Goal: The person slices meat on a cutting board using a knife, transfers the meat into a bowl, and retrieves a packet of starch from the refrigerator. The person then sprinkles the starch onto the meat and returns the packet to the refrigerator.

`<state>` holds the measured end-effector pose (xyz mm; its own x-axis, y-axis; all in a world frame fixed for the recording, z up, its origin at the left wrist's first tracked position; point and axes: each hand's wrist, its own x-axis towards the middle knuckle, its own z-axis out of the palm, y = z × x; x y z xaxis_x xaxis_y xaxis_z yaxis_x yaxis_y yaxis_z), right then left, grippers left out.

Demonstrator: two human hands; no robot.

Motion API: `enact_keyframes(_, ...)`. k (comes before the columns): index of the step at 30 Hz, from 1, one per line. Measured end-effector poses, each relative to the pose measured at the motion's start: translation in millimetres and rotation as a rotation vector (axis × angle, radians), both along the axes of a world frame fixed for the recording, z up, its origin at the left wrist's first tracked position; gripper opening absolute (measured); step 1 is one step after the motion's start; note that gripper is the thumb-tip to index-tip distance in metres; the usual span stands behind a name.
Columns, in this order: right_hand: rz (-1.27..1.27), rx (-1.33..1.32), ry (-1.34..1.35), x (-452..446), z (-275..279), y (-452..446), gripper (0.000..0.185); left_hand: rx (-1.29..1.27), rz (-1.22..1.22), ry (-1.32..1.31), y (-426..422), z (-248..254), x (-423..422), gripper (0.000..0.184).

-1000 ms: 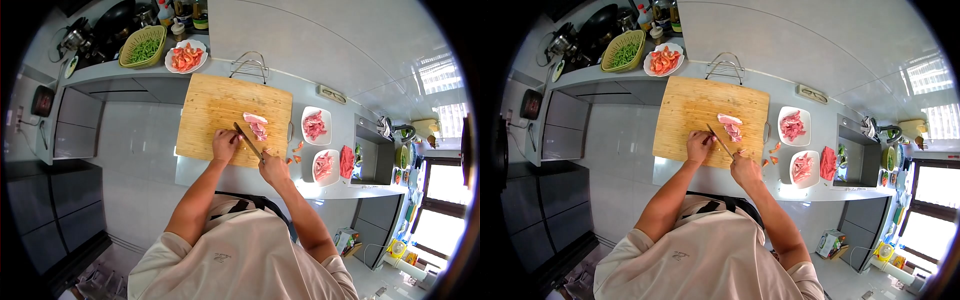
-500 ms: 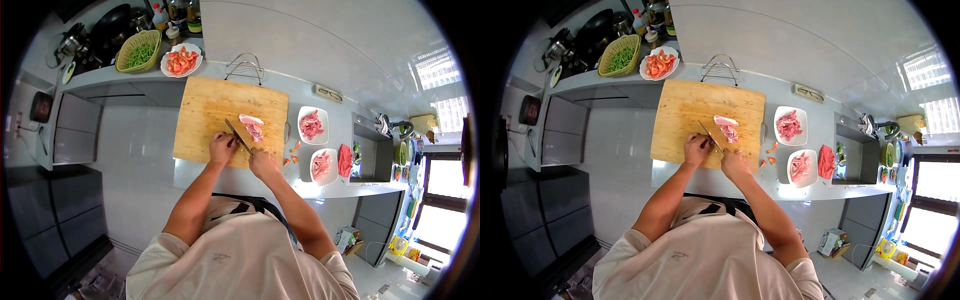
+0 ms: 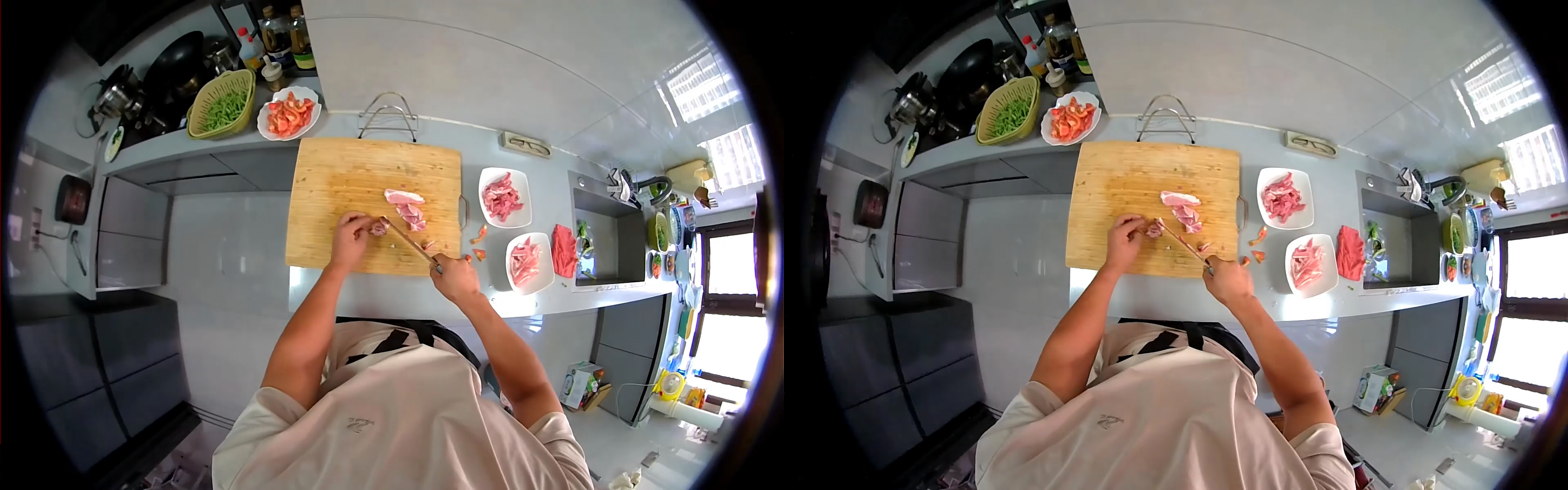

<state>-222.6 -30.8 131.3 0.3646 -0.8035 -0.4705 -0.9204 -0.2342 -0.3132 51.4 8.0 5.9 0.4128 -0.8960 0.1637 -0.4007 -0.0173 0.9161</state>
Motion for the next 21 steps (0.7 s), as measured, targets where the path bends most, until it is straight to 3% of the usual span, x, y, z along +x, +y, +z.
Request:
enact_keyframes(2, 0.061, -0.109, -0.035, -4.2, -1.9, -0.1, 0.029, 0.056, 0.027, 0.176, -4.1, 12.3, 10.9, 0.030)
enact_keyframes(6, 0.229, -0.492, -0.214, -18.5, -12.3, -0.2, 0.034, 0.022, -0.067, -0.073, -22.5, 31.1, 22.2, 0.023)
enact_keyframes(8, 0.322, -0.549, -0.188, -22.1, -20.2, -5.2, 0.038, -0.061, -0.213, -0.303, -34.9, 41.2, 16.8, 0.021)
enact_keyframes(11, 0.373, -0.601, -0.171, -21.5, -23.4, -8.5, 0.039, -0.057, -0.504, -0.407, -47.8, 56.8, -12.0, 0.026)
enact_keyframes(14, 0.382, -0.635, -0.165, -20.4, -20.9, -8.9, 0.038, -0.273, -0.600, -0.441, -57.0, 53.8, -43.8, 0.031)
enact_keyframes(17, 0.384, -0.661, -0.138, -23.9, -20.8, -8.8, 0.038, -0.161, -0.596, -0.487, -56.3, 50.4, -60.5, 0.033)
enact_keyframes(21, 0.393, -0.706, -0.134, -31.5, -20.9, -5.1, 0.039, -0.214, -0.548, -0.577, -61.1, 48.2, -60.3, 0.033)
